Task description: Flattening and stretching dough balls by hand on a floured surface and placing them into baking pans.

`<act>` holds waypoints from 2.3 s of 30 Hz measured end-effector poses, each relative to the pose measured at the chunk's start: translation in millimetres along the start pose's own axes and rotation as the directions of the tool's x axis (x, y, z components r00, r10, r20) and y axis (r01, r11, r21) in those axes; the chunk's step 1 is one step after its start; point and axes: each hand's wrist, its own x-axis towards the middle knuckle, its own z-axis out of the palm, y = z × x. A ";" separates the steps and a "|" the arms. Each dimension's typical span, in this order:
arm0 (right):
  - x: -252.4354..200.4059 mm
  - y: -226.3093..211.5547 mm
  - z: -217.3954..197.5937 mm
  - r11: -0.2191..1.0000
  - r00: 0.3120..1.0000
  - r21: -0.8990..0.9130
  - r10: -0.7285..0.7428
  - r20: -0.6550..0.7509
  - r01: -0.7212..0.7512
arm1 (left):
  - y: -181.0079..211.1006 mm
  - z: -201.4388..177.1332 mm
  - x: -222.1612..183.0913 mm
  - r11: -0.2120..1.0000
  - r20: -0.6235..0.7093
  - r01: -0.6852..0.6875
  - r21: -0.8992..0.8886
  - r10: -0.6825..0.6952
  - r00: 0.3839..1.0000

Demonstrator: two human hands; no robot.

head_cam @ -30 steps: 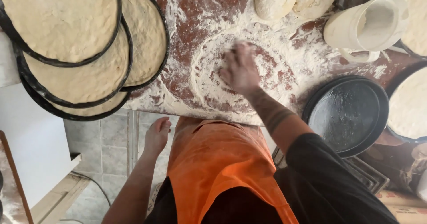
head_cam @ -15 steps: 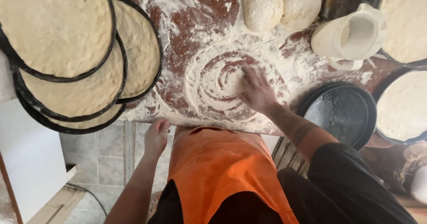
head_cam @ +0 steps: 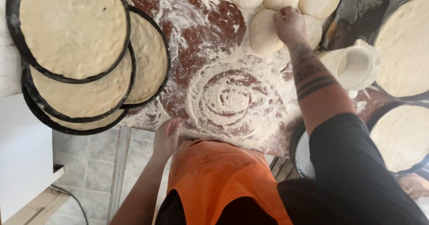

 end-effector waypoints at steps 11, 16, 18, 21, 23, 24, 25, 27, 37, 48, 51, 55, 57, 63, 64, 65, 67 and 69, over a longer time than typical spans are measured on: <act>-41.1 -96.9 -35.2 0.902 0.804 -0.358 0.392 0.447 -0.241 | -59.0 10.7 -7.0 0.997 -0.099 0.035 -0.063 -0.041 0.994; -47.1 -59.4 -8.3 0.886 0.821 -0.405 0.053 0.569 0.224 | -44.3 10.6 3.9 1.000 -0.048 0.025 -0.016 -0.026 0.998; -49.5 -16.9 13.8 0.926 0.805 -0.307 0.005 0.594 0.221 | -38.2 12.2 10.0 1.000 -0.030 -0.008 -0.025 0.007 1.000; -65.5 42.6 37.6 0.877 0.832 -0.189 -0.320 0.454 0.441 | -33.2 11.9 14.6 0.993 -0.094 -0.113 -0.028 0.110 0.989; -118.1 -8.0 0.2 0.962 0.768 0.047 -0.245 0.591 0.271 | -24.4 9.7 15.5 0.989 -0.067 -0.129 -0.079 0.123 0.990; -138.7 -11.9 -8.8 0.963 0.768 0.045 -0.240 0.594 0.267 | -19.2 8.3 16.7 0.989 -0.063 -0.124 -0.081 0.119 0.991; -159.2 -16.0 -17.0 0.962 0.805 0.264 -0.213 0.553 0.074 | -14.7 6.8 18.4 0.993 -0.049 -0.102 -0.054 0.099 0.994; -189.9 7.1 -14.3 0.875 0.823 0.464 -0.156 0.546 -0.142 | -18.7 5.5 10.8 0.999 -0.032 -0.045 -0.022 0.045 0.998; -228.4 109.5 81.0 0.977 0.980 -0.116 -0.186 -0.072 0.177 | -24.6 10.4 23.2 0.992 0.060 -0.120 0.041 0.117 0.991; -242.3 18.2 175.4 0.790 0.920 -0.471 -0.340 0.196 0.392 | -76.5 3.6 1.7 0.992 0.062 0.004 0.122 -0.012 0.998; -231.6 14.0 184.3 0.777 0.923 -0.503 -0.360 0.138 0.378 | -81.8 3.6 6.4 0.999 0.055 0.001 0.041 -0.004 0.998; -251.0 6.1 201.2 0.746 0.830 -0.376 -0.440 0.342 0.550 | -79.6 6.8 -2.5 0.996 0.072 -0.040 0.079 0.035 0.997; -234.2 -0.6 207.8 0.697 0.798 -0.401 -0.449 0.401 0.594 | -67.6 10.8 20.5 0.988 0.057 -0.112 0.103 0.106 0.993; -221.5 79.6 194.8 0.693 0.744 -0.285 -0.655 0.136 0.662 | -34.9 54.2 55.2 0.851 0.033 -0.499 0.163 0.501 0.865; -214.1 85.9 192.5 0.694 0.766 -0.344 -0.626 0.145 0.632 | -27.4 67.6 71.7 0.787 -0.009 -0.589 0.186 0.600 0.800; -206.9 92.3 189.5 0.690 0.788 -0.402 -0.597 0.153 0.601 | -19.9 81.4 87.7 0.712 -0.047 -0.669 0.213 0.691 0.721; -184.2 105.8 182.0 0.743 0.768 -0.194 -0.628 0.128 0.640 | 21.1 101.6 98.5 0.607 -0.046 -0.744 0.277 0.782 0.621; -181.3 119.1 177.7 0.760 0.754 0.036 -0.649 0.105 0.649 | 47.2 121.4 103.8 0.501 -0.029 -0.795 0.342 0.851 0.524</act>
